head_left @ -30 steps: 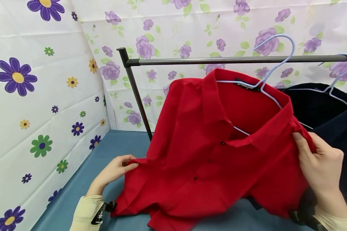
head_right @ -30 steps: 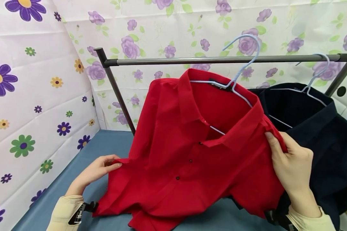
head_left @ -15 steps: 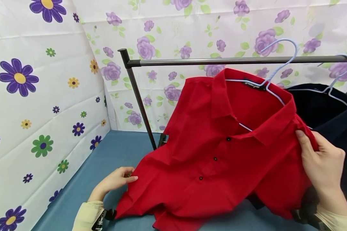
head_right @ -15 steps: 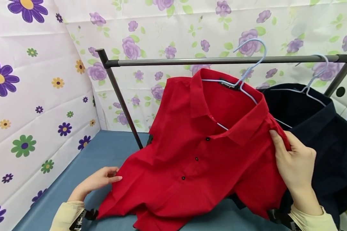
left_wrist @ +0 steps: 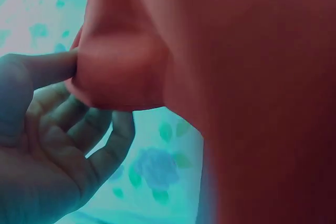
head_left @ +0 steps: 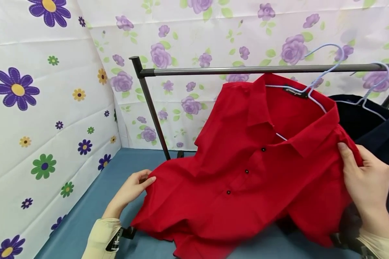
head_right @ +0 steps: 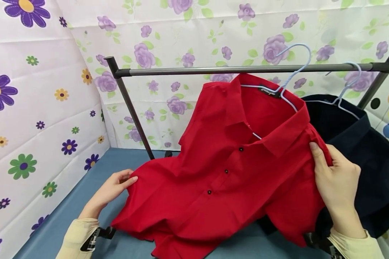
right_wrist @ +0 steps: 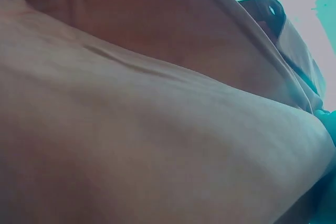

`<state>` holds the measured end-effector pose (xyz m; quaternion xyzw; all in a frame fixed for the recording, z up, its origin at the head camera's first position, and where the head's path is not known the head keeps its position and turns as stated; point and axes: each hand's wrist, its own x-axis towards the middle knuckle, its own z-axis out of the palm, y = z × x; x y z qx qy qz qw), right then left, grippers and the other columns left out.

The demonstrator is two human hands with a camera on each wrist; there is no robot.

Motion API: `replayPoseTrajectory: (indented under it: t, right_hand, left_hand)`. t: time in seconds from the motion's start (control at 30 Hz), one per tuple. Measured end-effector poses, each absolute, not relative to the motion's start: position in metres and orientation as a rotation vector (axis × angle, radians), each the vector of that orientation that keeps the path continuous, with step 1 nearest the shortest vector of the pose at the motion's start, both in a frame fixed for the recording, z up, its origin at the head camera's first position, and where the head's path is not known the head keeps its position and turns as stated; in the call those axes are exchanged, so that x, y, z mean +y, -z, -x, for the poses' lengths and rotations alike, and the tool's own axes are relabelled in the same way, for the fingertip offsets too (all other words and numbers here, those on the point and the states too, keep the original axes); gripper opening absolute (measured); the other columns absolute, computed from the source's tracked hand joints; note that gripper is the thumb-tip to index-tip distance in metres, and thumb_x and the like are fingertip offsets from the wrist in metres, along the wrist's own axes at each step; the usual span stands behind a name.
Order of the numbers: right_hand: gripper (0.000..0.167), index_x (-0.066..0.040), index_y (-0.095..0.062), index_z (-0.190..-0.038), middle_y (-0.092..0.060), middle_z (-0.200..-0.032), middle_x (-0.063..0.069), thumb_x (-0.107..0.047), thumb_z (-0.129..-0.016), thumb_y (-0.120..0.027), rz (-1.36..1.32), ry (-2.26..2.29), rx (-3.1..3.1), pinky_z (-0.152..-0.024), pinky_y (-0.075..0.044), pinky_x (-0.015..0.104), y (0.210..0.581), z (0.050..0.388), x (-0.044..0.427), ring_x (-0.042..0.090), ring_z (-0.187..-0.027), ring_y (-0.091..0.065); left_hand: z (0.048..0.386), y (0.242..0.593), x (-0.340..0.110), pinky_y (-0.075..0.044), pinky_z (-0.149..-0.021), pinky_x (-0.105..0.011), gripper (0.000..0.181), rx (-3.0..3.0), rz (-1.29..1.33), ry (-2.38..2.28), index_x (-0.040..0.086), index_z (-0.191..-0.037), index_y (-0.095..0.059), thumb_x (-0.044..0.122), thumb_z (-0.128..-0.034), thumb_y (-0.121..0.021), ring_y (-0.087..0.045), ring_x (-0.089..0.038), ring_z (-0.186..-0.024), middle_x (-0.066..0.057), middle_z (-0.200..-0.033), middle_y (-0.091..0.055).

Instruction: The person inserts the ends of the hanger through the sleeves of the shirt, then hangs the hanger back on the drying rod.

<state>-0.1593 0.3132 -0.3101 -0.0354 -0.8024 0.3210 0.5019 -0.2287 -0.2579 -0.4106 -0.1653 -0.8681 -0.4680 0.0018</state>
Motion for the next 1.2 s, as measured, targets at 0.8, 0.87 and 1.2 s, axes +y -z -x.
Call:
replayPoseTrajectory:
  t: [0.8, 0.87, 1.2]
  right_hand:
    - [0.027, -0.029, -0.068, -0.074, -0.049, -0.050, -0.015, -0.017, -0.099, -0.067, 0.264, -1.250, -1.846, -0.043, -0.031, 0.013, 0.319, 0.170, 0.380, -0.003, -0.043, -0.041]
    - [0.028, -0.030, -0.068, -0.075, -0.049, -0.050, -0.016, -0.017, -0.099, -0.066, 0.272, -1.255, -1.839, -0.043, -0.031, 0.012, 0.320, 0.171, 0.383, -0.004, -0.043, -0.041]
    - [0.028, -0.036, -0.066, -0.078, -0.049, -0.051, -0.018, -0.017, -0.099, -0.065, 0.302, -1.255, -1.823, -0.043, -0.031, 0.011, 0.324, 0.170, 0.397, -0.005, -0.043, -0.041]
  left_hand:
    - [0.303, 0.358, -0.157, -0.051, -0.076, -0.039, 0.022, -2.728, 0.790, 1.391, 0.012, -0.118, -0.065, 0.027, -0.1055, -0.056, -0.063, -0.024, -0.085, -0.003, -0.100, -0.069]
    - [0.311, 0.361, -0.150, -0.053, -0.077, -0.042, 0.025, -2.742, 0.784, 1.389, 0.010, -0.123, -0.065, 0.025, -0.1057, -0.055, -0.064, -0.022, -0.086, -0.004, -0.106, -0.070]
    - [0.344, 0.388, -0.125, -0.051, -0.075, -0.036, 0.019, -2.807, 0.763, 1.319, 0.009, -0.116, -0.065, 0.021, -0.1054, -0.056, -0.063, -0.019, -0.086, -0.007, -0.108, -0.070]
